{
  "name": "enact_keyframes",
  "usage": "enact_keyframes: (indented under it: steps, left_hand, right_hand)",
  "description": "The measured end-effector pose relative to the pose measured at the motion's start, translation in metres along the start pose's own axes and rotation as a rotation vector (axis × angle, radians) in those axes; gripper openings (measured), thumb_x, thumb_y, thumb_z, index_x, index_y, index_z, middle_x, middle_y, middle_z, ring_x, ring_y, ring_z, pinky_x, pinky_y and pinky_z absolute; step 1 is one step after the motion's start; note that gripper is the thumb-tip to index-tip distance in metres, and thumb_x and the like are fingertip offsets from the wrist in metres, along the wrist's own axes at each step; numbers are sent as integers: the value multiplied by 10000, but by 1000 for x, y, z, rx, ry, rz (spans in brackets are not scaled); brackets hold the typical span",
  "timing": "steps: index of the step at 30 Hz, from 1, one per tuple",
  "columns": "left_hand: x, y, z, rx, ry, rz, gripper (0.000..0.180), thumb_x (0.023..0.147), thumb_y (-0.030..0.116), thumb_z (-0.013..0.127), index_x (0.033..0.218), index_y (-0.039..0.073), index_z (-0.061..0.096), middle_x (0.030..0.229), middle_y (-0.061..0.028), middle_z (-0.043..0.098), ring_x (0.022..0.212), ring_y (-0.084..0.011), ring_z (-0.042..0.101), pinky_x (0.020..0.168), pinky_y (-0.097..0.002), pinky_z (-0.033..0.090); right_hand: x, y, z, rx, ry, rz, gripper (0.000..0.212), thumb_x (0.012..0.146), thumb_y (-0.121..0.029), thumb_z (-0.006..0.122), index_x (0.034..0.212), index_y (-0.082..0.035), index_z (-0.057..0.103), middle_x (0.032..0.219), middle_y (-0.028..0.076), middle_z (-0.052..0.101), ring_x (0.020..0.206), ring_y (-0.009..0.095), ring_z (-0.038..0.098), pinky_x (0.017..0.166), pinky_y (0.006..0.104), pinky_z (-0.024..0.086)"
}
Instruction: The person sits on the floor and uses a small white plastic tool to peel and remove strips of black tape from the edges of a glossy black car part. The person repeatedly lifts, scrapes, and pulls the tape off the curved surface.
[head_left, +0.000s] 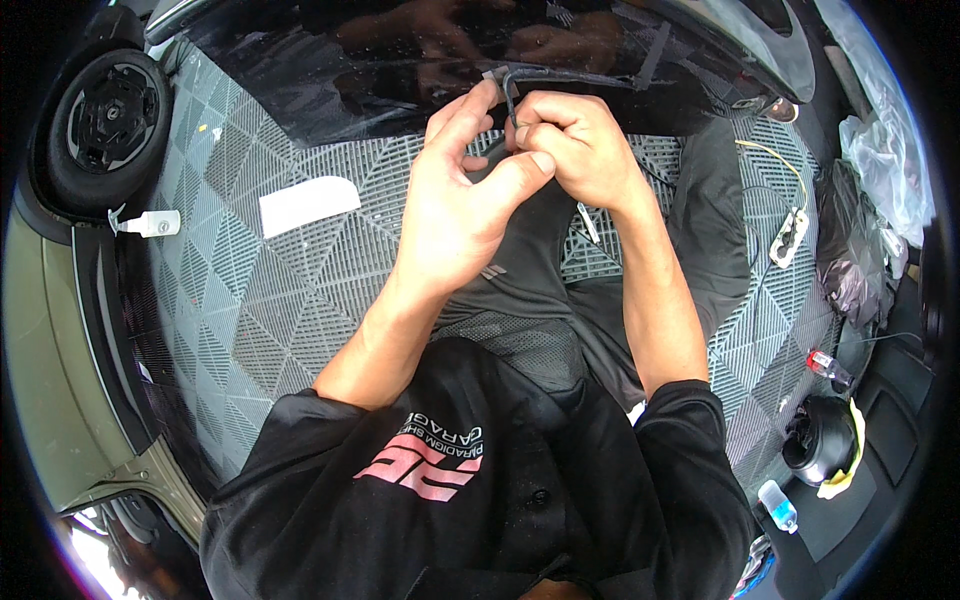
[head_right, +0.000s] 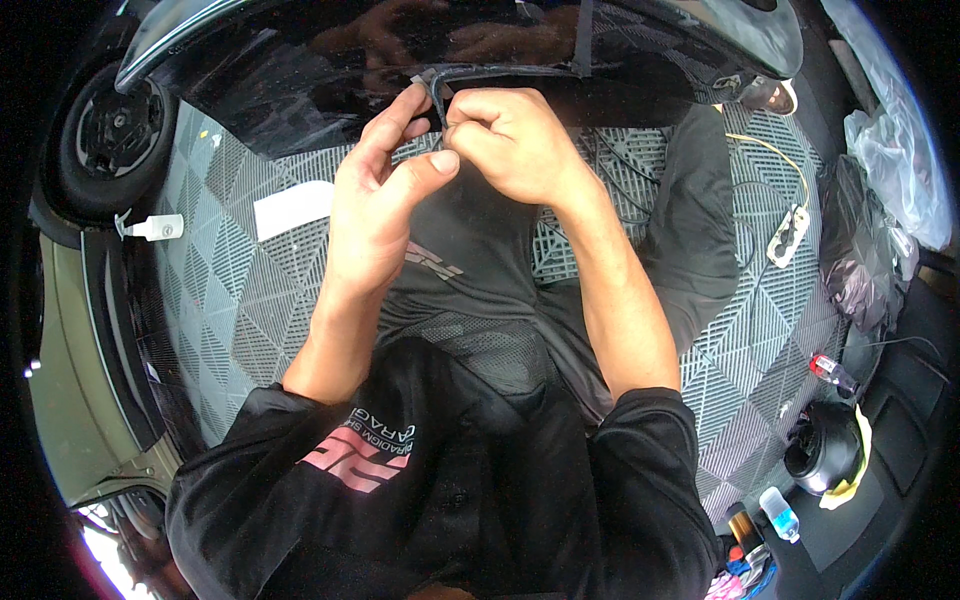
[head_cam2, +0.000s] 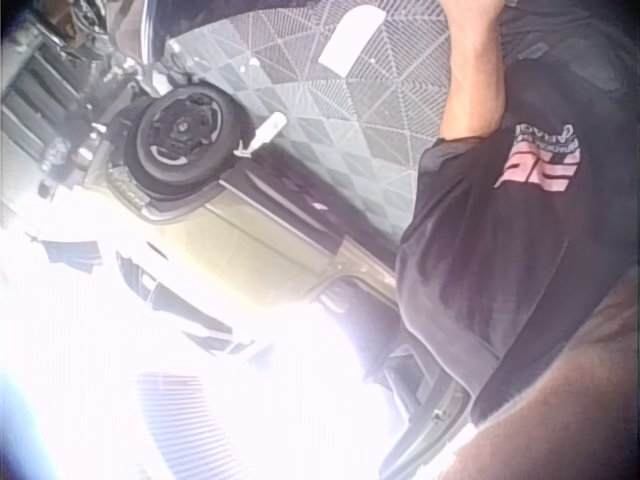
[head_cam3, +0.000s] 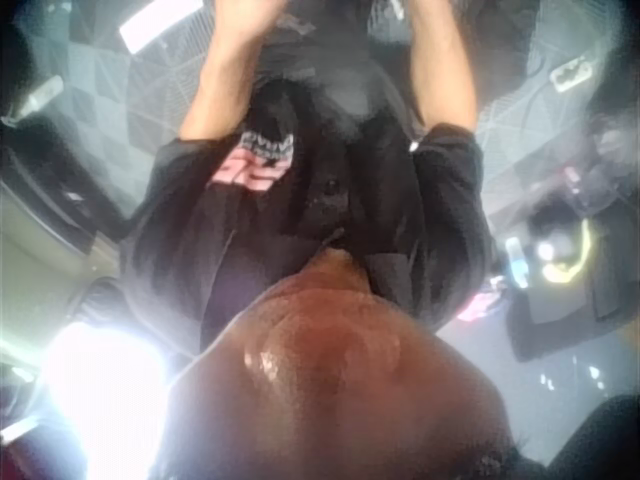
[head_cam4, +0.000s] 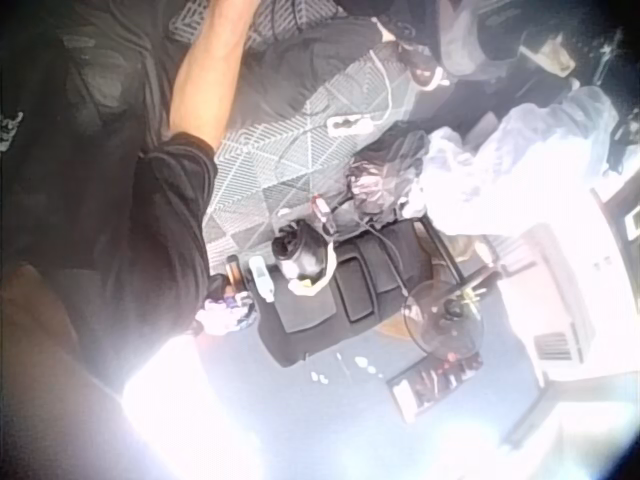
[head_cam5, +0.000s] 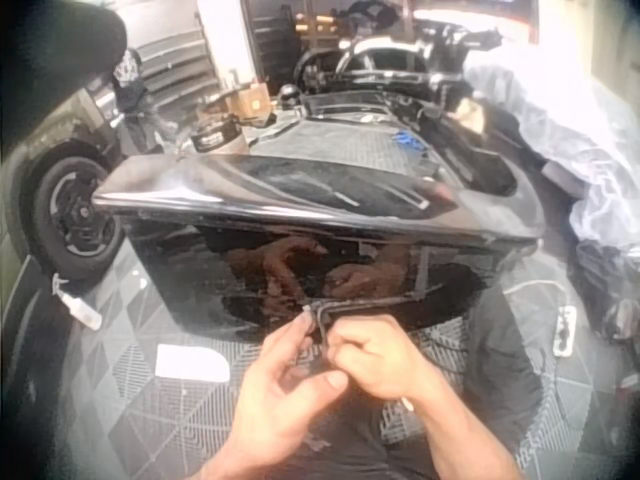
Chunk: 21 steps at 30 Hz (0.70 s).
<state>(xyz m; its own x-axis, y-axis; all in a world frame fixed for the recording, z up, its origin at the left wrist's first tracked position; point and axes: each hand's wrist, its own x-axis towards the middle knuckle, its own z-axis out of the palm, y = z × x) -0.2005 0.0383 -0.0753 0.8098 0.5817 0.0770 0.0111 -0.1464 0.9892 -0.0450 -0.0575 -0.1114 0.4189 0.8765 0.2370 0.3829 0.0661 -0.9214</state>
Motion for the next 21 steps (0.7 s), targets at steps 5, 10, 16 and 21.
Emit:
enact_keyframes:
  steps: [5, 10, 16, 21]
  left_hand:
    - [1, 6, 1, 26, -26, 12, 951, 805, 388, 808, 1476, -158, 413, 1496, -251, 414, 1325, -324, 511, 1076, -424, 442]
    - [4, 11, 0, 70, -64, 8, 986, 803, 386, 818, 1480, -181, 381, 1500, -249, 371, 1315, -320, 503, 1074, -416, 458]
    - [4, 11, -1, 56, -68, -9, 993, 787, 400, 825, 1483, -166, 400, 1490, -237, 383, 1288, -308, 515, 1008, -376, 497]
    - [7, 10, -4, 69, -88, -26, 1002, 766, 426, 834, 1480, -148, 428, 1483, -226, 406, 1225, -277, 535, 912, -343, 508]
  right_hand:
    - [3, 2, 4, 12, 27, -44, 173, 830, -155, 606, 765, 3, 627, 648, 115, 586, 579, 167, 537, 562, 350, 449]
    - [5, 3, 4, -24, 20, -66, 193, 826, -172, 601, 742, 1, 602, 642, 120, 572, 567, 202, 530, 557, 366, 444]
    - [6, 4, 4, -24, 6, -78, 209, 833, -188, 603, 731, -6, 596, 644, 136, 572, 559, 230, 539, 552, 380, 441]
    - [7, 2, 1, -63, -10, -54, 214, 836, -194, 602, 726, -11, 590, 640, 137, 570, 556, 233, 539, 547, 384, 439]
